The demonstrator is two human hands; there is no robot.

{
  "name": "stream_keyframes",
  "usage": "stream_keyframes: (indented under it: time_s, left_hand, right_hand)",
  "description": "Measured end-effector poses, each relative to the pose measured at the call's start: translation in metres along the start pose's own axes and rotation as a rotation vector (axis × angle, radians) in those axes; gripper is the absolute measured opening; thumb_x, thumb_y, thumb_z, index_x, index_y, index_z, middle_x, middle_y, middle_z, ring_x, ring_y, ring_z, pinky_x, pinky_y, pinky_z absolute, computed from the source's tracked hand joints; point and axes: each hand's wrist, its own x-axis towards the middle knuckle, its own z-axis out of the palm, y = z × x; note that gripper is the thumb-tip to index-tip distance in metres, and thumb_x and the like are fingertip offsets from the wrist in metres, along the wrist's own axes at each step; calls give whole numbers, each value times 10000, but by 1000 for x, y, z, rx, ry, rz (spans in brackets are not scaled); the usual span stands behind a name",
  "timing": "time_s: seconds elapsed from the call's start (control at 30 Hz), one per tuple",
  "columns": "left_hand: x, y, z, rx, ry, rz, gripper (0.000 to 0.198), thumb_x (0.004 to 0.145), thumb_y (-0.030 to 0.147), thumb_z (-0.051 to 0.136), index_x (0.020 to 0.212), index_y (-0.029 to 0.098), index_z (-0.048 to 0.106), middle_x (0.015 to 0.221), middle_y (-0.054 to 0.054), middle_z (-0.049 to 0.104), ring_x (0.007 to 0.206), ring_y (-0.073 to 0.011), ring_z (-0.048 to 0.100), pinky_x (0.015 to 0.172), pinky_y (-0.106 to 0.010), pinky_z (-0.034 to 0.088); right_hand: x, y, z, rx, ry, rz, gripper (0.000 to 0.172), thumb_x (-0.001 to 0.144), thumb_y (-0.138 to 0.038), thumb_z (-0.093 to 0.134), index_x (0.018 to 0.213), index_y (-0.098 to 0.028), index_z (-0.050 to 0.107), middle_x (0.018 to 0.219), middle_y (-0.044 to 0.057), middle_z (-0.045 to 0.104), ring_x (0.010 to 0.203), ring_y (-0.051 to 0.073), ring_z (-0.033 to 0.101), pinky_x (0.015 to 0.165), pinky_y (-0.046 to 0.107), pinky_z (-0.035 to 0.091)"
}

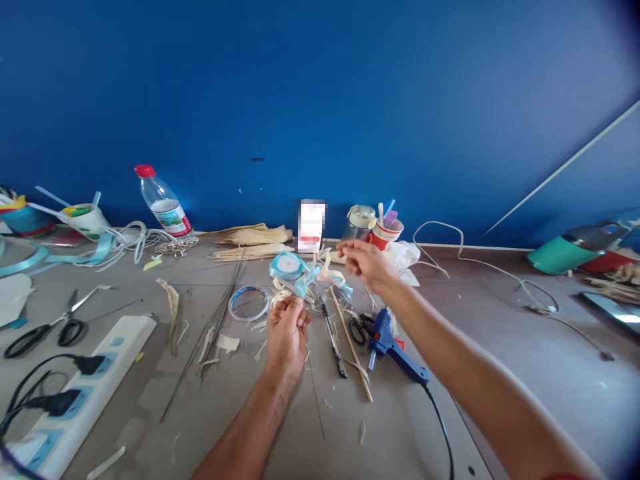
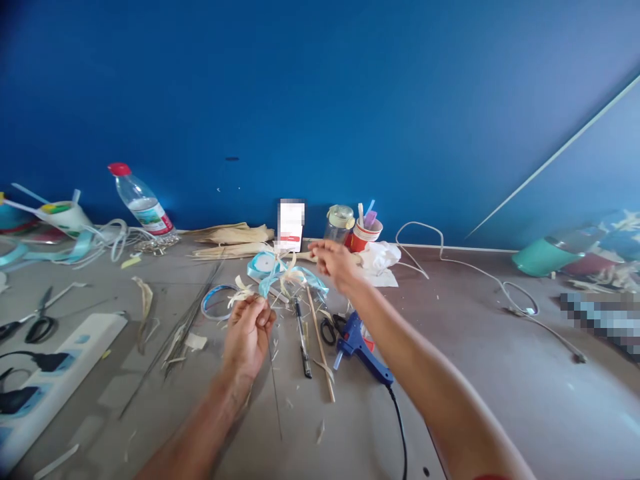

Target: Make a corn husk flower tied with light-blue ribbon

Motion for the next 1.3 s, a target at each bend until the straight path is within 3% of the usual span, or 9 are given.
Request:
stream_keyframes:
  time_s: [0.1, 0.2, 0.27, 0.37, 0.47, 0.57, 0.8, 1.1, 1.3]
  left_hand:
    - [0, -2, -1, -12, -16, 11, 257, 595, 158, 721, 676, 166, 478, 552, 83, 415, 431, -15, 310, 467, -183, 278]
    - [0, -4, -2, -23, -53, 0, 245, 617, 162, 720, 671, 163, 482, 536, 82, 406, 430, -17, 309, 458, -183, 274]
    - [-1, -4, -2, -26, -90, -10, 238, 635, 163, 715, 662, 162, 478, 520, 82, 394, 433, -22, 309, 455, -184, 271]
    - [-4, -2, -1, -40, -137, -29, 240, 649, 160, 709, 651, 162, 468, 504, 84, 370, 433, -27, 299, 452, -185, 264]
    - [-7, -1, 2, -50, -159, -52, 260, 644, 156, 712, 628, 159, 452, 492, 87, 348, 425, -25, 280, 445, -184, 255]
    - [-8, -1, 3, -53, -165, -60, 268, 640, 169, 717, 610, 156, 451, 479, 88, 343, 422, -23, 271, 440, -181, 250]
    - [-3, -4, -3, -5, -192, -24, 217, 638, 195, 729, 622, 143, 519, 507, 68, 411, 435, -17, 305, 449, -175, 275]
    - [-3, -9, 0, 61, -164, -12, 245, 591, 216, 762, 623, 145, 530, 505, 69, 433, 449, -25, 352, 472, -173, 309]
    - [1, -12, -5, 325, -119, 146, 180, 631, 245, 713, 740, 166, 593, 638, 26, 566, 559, -73, 481, 565, -205, 380]
  right_hand:
    - [-46, 27, 21, 216, 132, 52, 128, 655, -234, 593, 758, -159, 579, 614, -28, 540, 357, 25, 304, 372, 209, 221]
    - [-77, 35, 43, 193, 44, 25, 132, 653, -250, 600, 749, -159, 601, 603, -31, 540, 376, 28, 306, 377, 206, 180]
    - [-85, 32, 54, 136, -3, -20, 117, 654, -244, 593, 727, -158, 625, 506, -54, 466, 386, 40, 310, 393, 206, 198]
    - [-84, 24, 62, 193, -1, -105, 160, 655, -234, 579, 786, -172, 647, 463, -73, 399, 406, 57, 326, 418, 208, 234]
    - [-78, 18, 66, 283, -67, -187, 199, 660, -239, 577, 839, -188, 648, 530, -61, 454, 428, 56, 307, 429, 213, 239]
    - [-74, 16, 68, 292, -195, -171, 190, 665, -254, 583, 825, -184, 657, 620, -25, 548, 450, 64, 332, 443, 227, 272]
    - [-67, 23, 61, 230, -295, -173, 121, 659, -239, 627, 756, -180, 670, 693, 5, 586, 576, 103, 466, 551, 239, 387]
    - [-62, 28, 53, 53, -268, -269, 82, 677, -191, 573, 703, -197, 650, 683, -8, 591, 620, 122, 533, 602, 251, 442]
    - [-68, 32, 53, -2, -193, -287, 110, 688, -180, 523, 713, -191, 629, 651, -22, 546, 596, 111, 504, 584, 242, 415]
